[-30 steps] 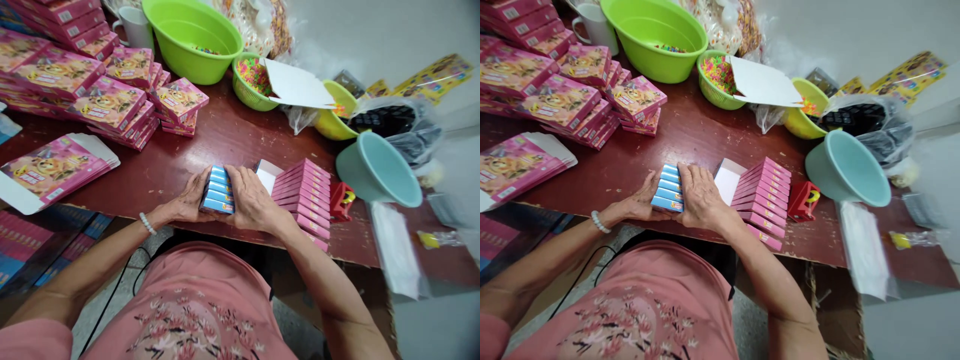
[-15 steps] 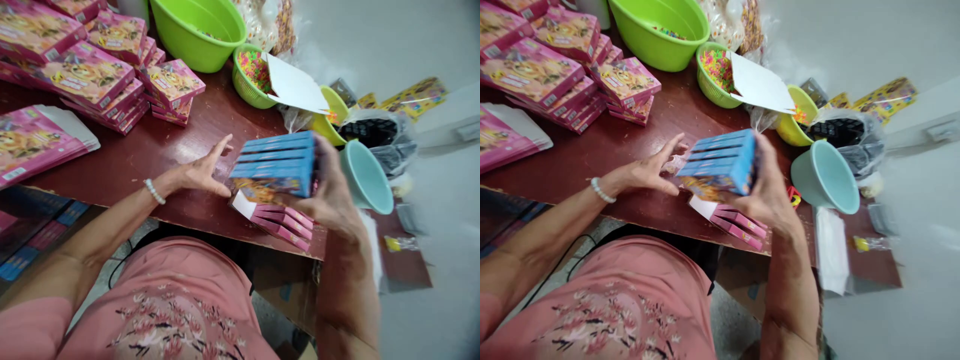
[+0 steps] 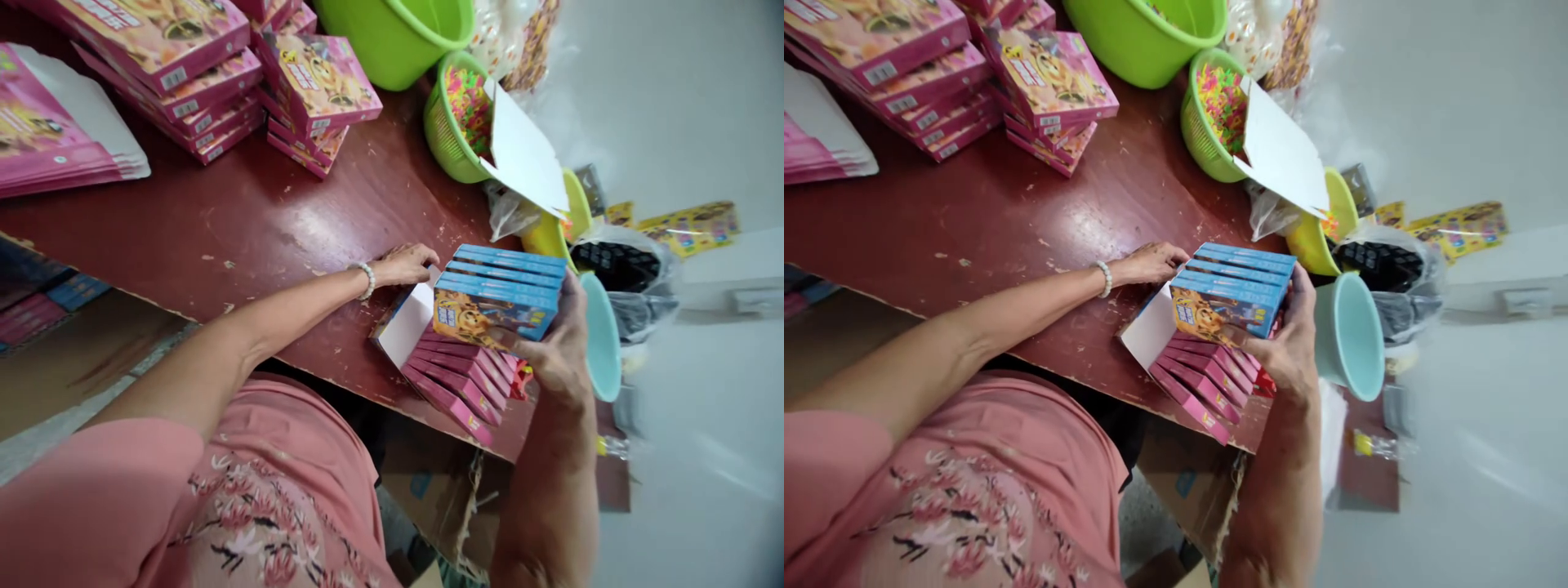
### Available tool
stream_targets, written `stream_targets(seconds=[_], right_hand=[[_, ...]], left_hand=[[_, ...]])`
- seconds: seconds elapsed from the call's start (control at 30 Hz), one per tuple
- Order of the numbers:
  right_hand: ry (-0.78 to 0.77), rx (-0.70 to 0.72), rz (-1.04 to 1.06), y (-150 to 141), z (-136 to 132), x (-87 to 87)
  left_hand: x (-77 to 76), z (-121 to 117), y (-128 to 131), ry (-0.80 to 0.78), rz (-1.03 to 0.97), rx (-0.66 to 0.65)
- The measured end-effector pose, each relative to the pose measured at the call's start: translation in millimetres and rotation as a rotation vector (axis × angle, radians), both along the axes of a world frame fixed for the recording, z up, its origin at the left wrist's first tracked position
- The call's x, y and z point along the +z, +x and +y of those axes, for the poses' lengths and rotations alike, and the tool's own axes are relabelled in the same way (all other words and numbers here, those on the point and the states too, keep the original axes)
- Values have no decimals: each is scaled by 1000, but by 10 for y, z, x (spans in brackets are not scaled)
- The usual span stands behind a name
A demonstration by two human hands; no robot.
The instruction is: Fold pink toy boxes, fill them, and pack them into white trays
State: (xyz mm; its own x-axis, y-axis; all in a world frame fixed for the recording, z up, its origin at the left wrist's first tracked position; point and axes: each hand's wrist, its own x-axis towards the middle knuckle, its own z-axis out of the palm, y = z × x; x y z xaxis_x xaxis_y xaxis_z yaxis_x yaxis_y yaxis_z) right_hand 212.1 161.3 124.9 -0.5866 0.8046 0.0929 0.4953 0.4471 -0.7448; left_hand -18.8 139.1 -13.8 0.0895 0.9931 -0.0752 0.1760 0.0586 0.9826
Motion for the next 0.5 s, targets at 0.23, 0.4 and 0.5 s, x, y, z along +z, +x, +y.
stream_targets(seconds=[0.23, 0.4, 0.5], right_hand=[[-27, 55, -119, -65, 107, -5], [37, 74, -325, -84, 179, 33], [138, 83, -495, -159, 194, 83]], left_hand=[[-64, 46, -55, 60, 35, -26], [-81, 79, -66, 79, 89, -46], [-84, 88, -76, 83, 96, -51]])
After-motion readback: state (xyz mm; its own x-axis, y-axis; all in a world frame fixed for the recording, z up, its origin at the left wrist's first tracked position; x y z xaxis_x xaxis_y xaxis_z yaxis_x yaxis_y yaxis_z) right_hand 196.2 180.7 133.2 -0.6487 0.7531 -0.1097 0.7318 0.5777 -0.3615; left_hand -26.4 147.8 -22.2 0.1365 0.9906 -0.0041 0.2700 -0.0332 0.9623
